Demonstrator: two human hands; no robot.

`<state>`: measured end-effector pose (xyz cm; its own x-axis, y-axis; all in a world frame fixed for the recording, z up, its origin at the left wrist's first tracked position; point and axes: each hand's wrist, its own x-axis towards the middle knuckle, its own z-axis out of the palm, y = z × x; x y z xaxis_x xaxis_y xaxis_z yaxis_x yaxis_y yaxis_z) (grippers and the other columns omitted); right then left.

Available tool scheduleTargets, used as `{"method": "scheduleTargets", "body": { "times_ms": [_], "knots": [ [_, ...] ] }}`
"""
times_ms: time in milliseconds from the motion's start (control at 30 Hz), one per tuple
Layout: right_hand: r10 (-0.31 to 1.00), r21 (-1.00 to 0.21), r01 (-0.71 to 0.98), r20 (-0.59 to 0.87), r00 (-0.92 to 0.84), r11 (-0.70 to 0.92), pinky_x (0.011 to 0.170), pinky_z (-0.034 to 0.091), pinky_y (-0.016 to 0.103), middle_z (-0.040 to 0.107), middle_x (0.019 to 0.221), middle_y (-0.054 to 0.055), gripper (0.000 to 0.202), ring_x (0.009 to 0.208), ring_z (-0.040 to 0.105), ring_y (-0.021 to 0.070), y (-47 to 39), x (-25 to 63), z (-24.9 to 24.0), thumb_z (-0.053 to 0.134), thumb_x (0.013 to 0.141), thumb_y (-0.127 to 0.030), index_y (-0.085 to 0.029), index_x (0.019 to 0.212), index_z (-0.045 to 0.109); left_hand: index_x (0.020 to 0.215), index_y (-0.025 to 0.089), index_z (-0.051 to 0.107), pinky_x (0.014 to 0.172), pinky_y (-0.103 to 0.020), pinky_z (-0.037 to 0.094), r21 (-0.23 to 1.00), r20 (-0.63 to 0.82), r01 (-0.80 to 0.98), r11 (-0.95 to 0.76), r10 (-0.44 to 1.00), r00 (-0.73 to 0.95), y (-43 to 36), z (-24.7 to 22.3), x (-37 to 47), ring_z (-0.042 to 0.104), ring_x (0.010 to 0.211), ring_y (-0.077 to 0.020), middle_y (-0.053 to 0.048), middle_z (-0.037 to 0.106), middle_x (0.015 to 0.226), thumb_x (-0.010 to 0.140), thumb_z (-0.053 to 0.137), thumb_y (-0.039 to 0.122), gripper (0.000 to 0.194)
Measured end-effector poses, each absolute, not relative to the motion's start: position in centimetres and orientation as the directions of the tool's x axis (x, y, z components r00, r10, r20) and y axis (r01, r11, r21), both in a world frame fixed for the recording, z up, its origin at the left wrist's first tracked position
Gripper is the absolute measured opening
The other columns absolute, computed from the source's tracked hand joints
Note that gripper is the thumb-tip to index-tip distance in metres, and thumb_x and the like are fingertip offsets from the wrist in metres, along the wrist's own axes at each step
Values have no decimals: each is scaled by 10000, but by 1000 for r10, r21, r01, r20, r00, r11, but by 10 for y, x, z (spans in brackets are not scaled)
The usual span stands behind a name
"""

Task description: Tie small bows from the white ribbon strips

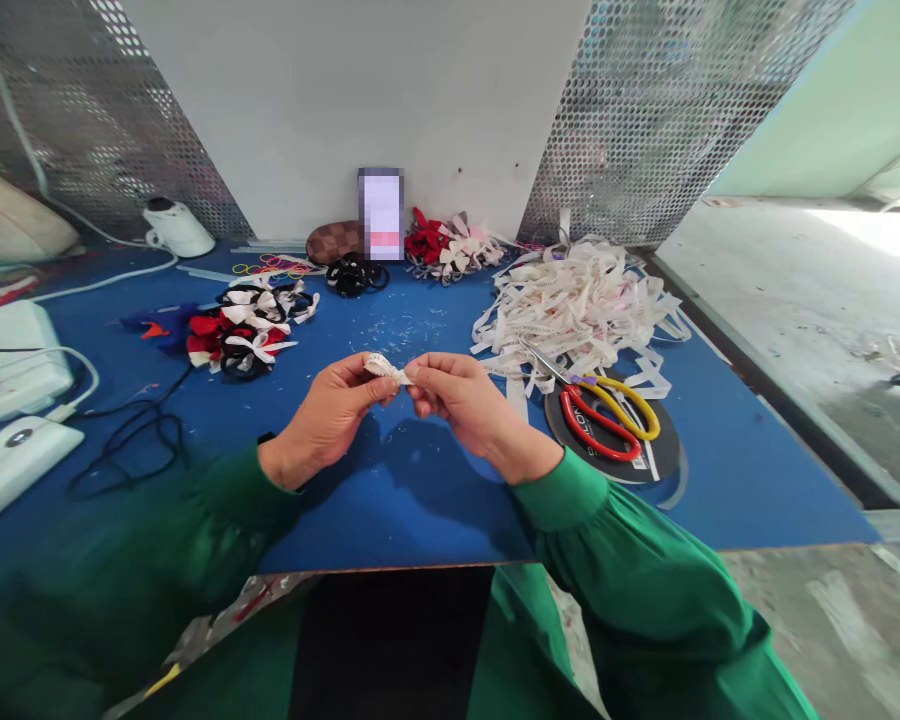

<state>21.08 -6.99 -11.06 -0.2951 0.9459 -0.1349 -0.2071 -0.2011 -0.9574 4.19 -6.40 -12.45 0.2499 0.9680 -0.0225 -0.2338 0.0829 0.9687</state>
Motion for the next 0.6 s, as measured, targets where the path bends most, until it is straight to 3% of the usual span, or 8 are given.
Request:
{"method": "scheduleTargets", "body": {
  "times_ms": [100,233,333,467,600],
  "knots": [
    [908,-909,-254,-235,-346,-332,541,392,267,537,636,-35,252,503,445,76,-70,211,-111,748,727,-380,-179,714,598,699,175,669,654,-253,413,968,-26,-234,86,968,250,-64,-124,43,500,645,-97,23,629,701,677,818,263,174],
    [986,-999,-1,47,-158,47,594,398,293,592,676,-11,231,605,529,132,-71,208,-116,701,815,-419,-198,831,635,698,180,691,627,-245,413,974,-25,-217,62,985,170,-64,-124,43,499,629,-94,29,617,681,680,829,273,167],
    [960,-933,237,247,-129,271,609,382,298,623,772,9,208,667,520,146,-72,207,-120,709,843,-403,-217,937,700,717,183,715,622,-245,415,982,-27,-179,58,985,169,-65,-124,42,506,624,-96,22,632,691,694,826,295,159],
    [926,-845,379,352,-134,376,626,386,305,622,781,23,130,693,542,157,-71,210,-119,671,889,-332,-230,900,752,743,181,726,626,-260,425,991,-24,-125,52,976,218,-66,-123,40,541,624,-116,0,635,660,815,727,378,210],
    [915,-820,410,378,-137,400,638,411,305,640,805,37,126,724,575,169,-71,212,-116,674,892,-319,-223,875,754,801,182,707,642,-267,452,996,64,-68,-55,987,148,-66,-123,40,574,644,-125,-1,656,701,806,748,400,221]
  ]
}}
